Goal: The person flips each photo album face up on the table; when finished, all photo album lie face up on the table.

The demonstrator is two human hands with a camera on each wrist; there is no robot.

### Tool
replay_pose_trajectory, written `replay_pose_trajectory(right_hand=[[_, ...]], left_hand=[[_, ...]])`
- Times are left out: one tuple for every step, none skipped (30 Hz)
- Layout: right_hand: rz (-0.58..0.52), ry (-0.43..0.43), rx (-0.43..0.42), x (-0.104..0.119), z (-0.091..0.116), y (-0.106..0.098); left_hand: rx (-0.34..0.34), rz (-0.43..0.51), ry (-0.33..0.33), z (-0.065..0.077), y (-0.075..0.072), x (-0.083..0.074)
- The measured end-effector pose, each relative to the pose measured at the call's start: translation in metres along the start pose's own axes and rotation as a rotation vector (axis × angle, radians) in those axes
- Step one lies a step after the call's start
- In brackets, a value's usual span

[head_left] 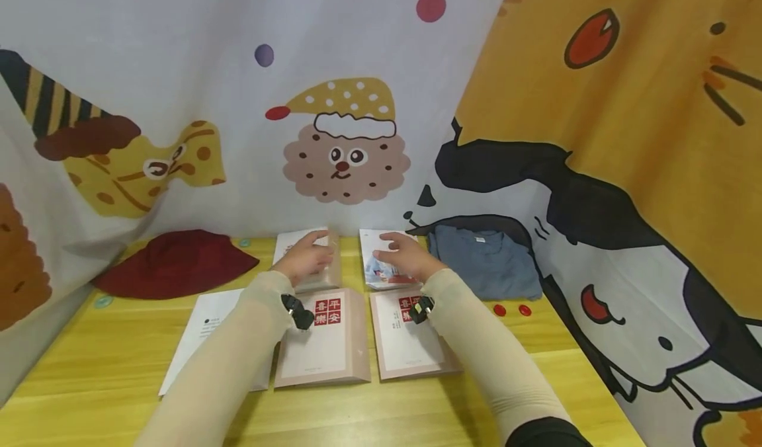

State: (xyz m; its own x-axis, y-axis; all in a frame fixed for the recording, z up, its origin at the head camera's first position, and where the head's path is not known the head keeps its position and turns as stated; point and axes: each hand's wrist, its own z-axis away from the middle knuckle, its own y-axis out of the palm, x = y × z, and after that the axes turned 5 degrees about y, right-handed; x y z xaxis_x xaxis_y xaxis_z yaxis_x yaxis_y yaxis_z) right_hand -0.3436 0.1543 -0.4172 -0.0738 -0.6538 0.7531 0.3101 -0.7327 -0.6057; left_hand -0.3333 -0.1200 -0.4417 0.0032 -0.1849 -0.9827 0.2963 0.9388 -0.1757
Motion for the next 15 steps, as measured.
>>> replay_pose_trajectory(right_hand=[[-0.003,-0.018,0.015,0.003,0.000,0.005],[-0.008,-0.037,0.031,0.006,-0.001,0.010],[-0.016,-0.052,0.047,0.009,-0.002,0.015],[-0.021,-0.063,0.060,0.012,-0.003,0.021],[-0.011,-0.080,0.069,0.014,-0.004,0.025],[0.006,-0.096,0.072,0.017,-0.005,0.030],[0.019,-0.109,0.076,0.020,-0.007,0.035],[0.028,-0.121,0.080,0.023,-0.008,0.039],[0.035,-0.133,0.084,0.027,-0.009,0.043],[0.049,-0.145,0.088,0.029,-0.011,0.047],[0.054,-0.158,0.095,0.032,-0.013,0.051],[0.055,-0.164,0.102,0.034,-0.014,0.055],[0.049,-0.171,0.113,0.036,-0.016,0.058],[0.048,-0.172,0.123,0.038,-0.017,0.062],[0.047,-0.166,0.134,0.039,-0.018,0.065]], left_hand=[[-0.012,-0.017,-0.007,0.003,-0.006,0.001],[-0.028,-0.037,-0.016,0.005,-0.013,0.002],[-0.041,-0.054,-0.024,0.007,-0.019,0.003],[-0.048,-0.070,-0.027,0.009,-0.025,0.005],[-0.058,-0.082,-0.032,0.011,-0.031,0.006],[-0.067,-0.093,-0.049,0.013,-0.036,0.008],[-0.078,-0.104,-0.067,0.014,-0.041,0.010],[-0.088,-0.107,-0.085,0.014,-0.045,0.012],[-0.095,-0.110,-0.104,0.015,-0.049,0.014],[-0.103,-0.113,-0.117,0.016,-0.052,0.016],[-0.110,-0.117,-0.130,0.017,-0.055,0.017],[-0.111,-0.133,-0.140,0.018,-0.058,0.018],[-0.109,-0.138,-0.137,0.019,-0.060,0.019],[-0.111,-0.150,-0.148,0.021,-0.063,0.020],[-0.109,-0.166,-0.152,0.024,-0.066,0.021]])
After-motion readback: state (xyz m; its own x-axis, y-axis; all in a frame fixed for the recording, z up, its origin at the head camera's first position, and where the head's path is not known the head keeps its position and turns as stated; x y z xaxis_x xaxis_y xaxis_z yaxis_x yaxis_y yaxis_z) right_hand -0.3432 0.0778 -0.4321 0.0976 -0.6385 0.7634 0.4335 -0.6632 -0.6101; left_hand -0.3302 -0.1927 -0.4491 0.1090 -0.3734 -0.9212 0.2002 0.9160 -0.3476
